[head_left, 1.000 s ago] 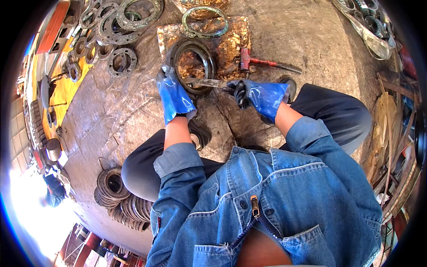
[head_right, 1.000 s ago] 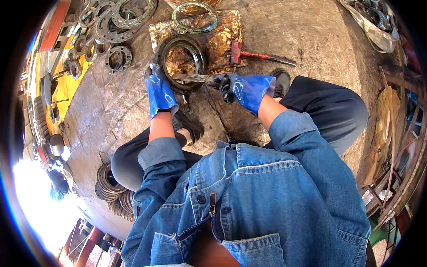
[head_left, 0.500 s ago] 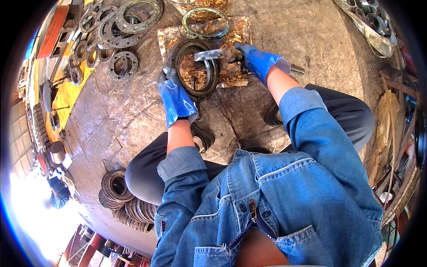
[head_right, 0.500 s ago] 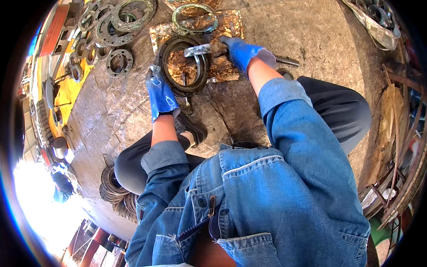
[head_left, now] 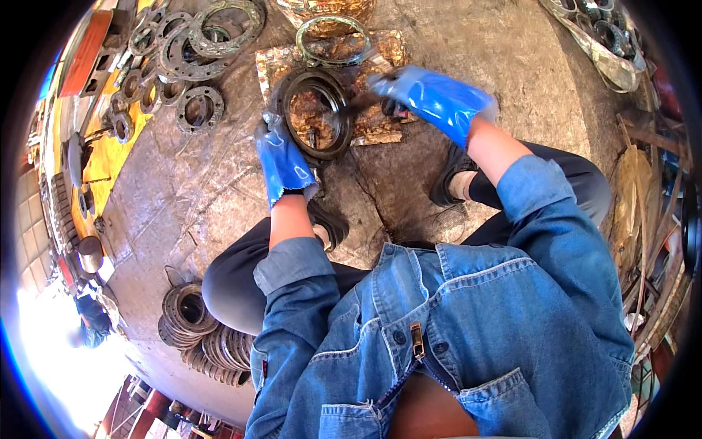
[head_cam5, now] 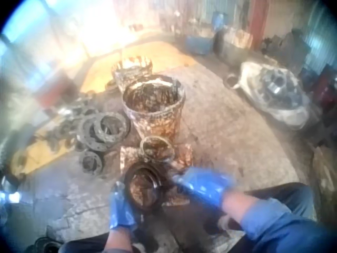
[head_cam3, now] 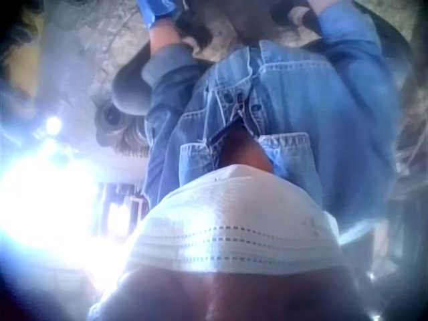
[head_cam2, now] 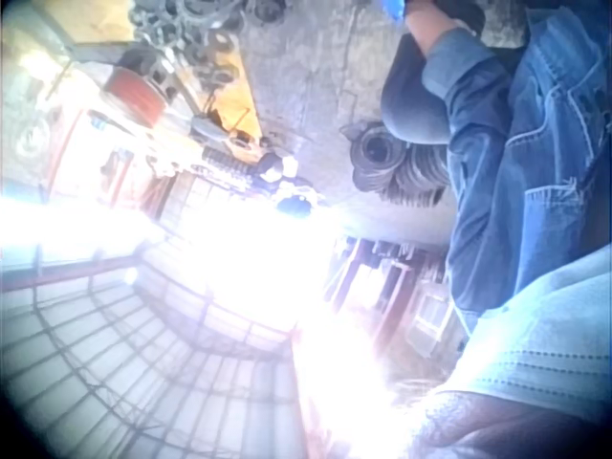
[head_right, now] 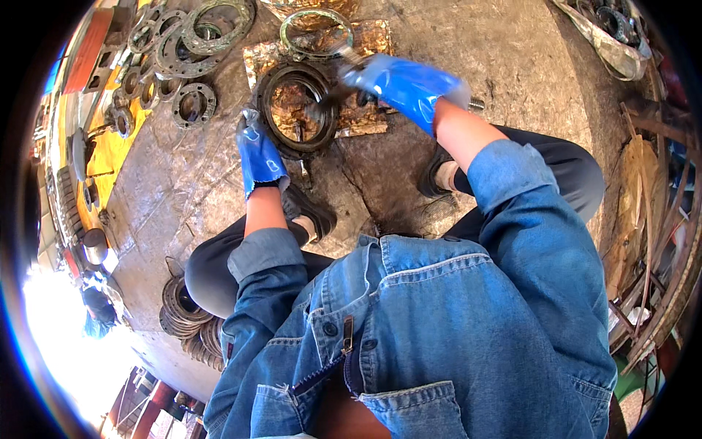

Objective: The person, wearing blue gloves, picks up clutch plates and uses a putty knife to spread thick dark grease over their surfaces before setting them aside.

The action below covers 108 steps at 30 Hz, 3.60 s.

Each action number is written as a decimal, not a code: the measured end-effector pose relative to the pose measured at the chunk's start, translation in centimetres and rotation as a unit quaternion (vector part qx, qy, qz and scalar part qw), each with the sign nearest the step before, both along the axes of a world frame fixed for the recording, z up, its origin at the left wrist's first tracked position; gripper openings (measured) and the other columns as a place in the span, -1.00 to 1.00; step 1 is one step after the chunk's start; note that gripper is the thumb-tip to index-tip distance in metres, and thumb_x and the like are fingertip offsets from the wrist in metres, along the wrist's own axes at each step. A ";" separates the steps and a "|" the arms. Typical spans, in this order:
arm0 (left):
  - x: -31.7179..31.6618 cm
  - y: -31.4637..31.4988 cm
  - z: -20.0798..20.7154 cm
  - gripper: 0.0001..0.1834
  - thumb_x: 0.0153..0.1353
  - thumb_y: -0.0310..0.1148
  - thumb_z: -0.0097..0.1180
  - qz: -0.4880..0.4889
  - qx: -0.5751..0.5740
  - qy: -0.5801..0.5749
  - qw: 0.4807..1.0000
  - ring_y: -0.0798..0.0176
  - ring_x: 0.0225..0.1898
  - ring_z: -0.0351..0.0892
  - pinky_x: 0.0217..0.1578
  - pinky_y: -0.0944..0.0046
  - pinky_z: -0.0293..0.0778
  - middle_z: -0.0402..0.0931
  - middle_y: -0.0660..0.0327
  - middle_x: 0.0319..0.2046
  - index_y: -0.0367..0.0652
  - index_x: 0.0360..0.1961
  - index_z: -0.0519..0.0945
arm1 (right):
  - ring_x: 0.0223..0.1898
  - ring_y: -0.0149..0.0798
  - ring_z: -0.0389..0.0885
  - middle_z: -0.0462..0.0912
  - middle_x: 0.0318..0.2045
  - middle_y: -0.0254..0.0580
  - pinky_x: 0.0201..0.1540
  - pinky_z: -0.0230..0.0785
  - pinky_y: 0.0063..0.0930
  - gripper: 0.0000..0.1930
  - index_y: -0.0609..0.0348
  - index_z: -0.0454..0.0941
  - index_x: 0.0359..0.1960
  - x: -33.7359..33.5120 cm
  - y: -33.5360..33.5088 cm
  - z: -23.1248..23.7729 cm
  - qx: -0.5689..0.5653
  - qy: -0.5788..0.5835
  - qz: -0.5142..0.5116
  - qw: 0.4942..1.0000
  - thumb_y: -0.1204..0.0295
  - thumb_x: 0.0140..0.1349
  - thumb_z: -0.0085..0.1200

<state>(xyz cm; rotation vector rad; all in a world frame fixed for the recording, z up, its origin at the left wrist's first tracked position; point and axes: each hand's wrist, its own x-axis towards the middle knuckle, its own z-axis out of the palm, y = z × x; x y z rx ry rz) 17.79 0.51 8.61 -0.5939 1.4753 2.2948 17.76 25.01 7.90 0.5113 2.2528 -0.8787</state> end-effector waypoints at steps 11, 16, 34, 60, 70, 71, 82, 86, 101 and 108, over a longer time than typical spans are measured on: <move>0.3 0.0 -0.3 -0.50 0.37 -0.10 -0.07 -0.010 -0.078 0.035 0.996 0.20 -0.03 0.51 -0.06 0.22 0.48 0.49 0.15 0.03 -0.17 0.21 0.32 | -0.29 -0.43 0.54 0.65 -0.19 -0.30 -0.28 0.35 -0.59 -0.66 0.09 0.50 0.12 -1.5 3.1 -7.2 -0.178 0.191 -0.208 0.943 0.44 0.38 -0.20; -0.3 -0.6 -1.9 -0.45 0.36 -0.03 -0.06 -0.042 -0.081 0.065 0.994 0.19 0.00 0.47 -0.01 0.17 0.42 0.46 0.15 0.05 -0.12 0.24 0.29 | -0.28 -0.38 0.56 0.65 -0.20 -0.23 -0.28 0.36 -0.51 -0.72 0.04 0.56 0.00 -4.5 3.0 -7.0 -0.222 0.185 -0.232 0.929 0.34 0.38 -0.16; -0.1 0.8 0.8 -0.53 0.40 -0.09 -0.13 -0.025 -0.001 -0.014 1.000 0.19 -0.08 0.53 -0.11 0.17 0.52 0.51 0.12 -0.03 -0.15 0.19 0.32 | -0.19 -0.14 0.62 0.65 -0.18 0.01 -0.14 0.41 -0.17 -0.61 0.14 0.57 0.02 -2.4 1.3 1.7 -0.185 0.214 -0.047 0.958 0.15 0.37 -0.10; 0.9 -0.9 -1.2 -0.52 0.30 -0.12 0.08 -0.053 -0.123 0.045 0.990 0.17 -0.25 0.55 -0.28 0.18 0.52 0.56 0.10 -0.15 -0.24 0.09 0.43 | -0.12 -0.02 0.65 0.62 -0.12 0.05 -0.10 0.51 -0.12 -0.65 0.26 0.44 0.08 1.9 0.9 6.6 0.322 0.259 0.113 0.904 0.45 0.28 -0.12; 1.9 -1.1 -8.1 -0.48 0.14 -0.10 0.27 -0.197 -0.351 0.192 0.895 0.12 -0.27 0.59 -0.26 0.11 0.52 0.62 0.02 -0.23 -0.28 -0.02 0.53 | -0.35 -0.12 0.60 0.64 -0.25 -0.14 -0.31 0.45 -0.31 -0.74 0.08 0.53 -0.02 14.4 3.1 15.7 0.264 0.343 0.296 0.851 0.49 0.26 -0.02; 1.3 -1.4 -10.3 -0.48 0.12 -0.10 0.29 -0.200 -0.356 0.198 0.891 0.11 -0.28 0.60 -0.26 0.10 0.52 0.63 0.01 -0.24 -0.29 -0.03 0.55 | -0.37 -0.15 0.58 0.63 -0.26 -0.15 -0.34 0.43 -0.32 -0.74 0.08 0.51 -0.01 14.3 3.4 16.5 0.196 0.320 0.223 0.900 0.47 0.27 -0.02; 9.0 -0.6 -11.4 -0.64 -0.06 -0.29 0.35 -0.226 -0.370 0.244 0.867 -0.06 -0.23 0.64 -0.20 0.08 0.53 0.63 -0.10 -0.30 -0.27 -0.24 0.65 | -0.58 -0.42 0.37 0.55 -0.39 -0.27 -0.59 0.24 -0.52 -0.62 0.17 0.38 0.14 6.3 3.5 11.3 -0.377 0.203 -0.190 0.884 0.34 0.32 -0.02; 8.8 2.2 -7.1 -0.56 -0.15 -0.24 0.39 -0.223 -0.438 0.091 0.866 -0.06 -0.17 0.65 -0.16 0.08 0.54 0.63 -0.08 -0.24 -0.20 -0.20 0.65 | -0.65 -0.52 0.30 0.52 -0.44 -0.31 -0.68 0.17 -0.59 -0.56 0.21 0.33 0.20 3.7 4.4 10.9 -0.417 0.169 -0.214 0.867 0.29 0.34 -0.02; -2.7 3.0 -4.3 -0.73 0.07 -0.28 0.17 -0.449 -0.382 0.060 0.806 -0.15 -0.21 0.61 -0.18 0.09 0.50 0.60 -0.15 -0.28 -0.19 -0.23 0.65 | -0.48 -0.33 0.51 0.59 -0.39 -0.23 -0.47 0.41 -0.48 -0.54 0.15 0.47 0.14 0.2 -0.6 11.2 -0.361 0.244 -0.383 0.815 0.29 0.21 0.13; -9.8 -2.6 1.7 -0.76 0.30 -0.39 -0.08 -0.583 -0.412 0.455 0.532 0.13 -0.41 0.46 -0.26 0.21 0.40 0.57 0.08 -0.34 -0.04 -0.12 0.62 | -0.47 -0.33 0.53 0.60 -0.36 -0.21 -0.46 0.42 -0.49 -0.55 0.16 0.47 0.13 0.7 -1.6 12.5 -0.360 0.233 -0.375 0.822 0.30 0.21 0.13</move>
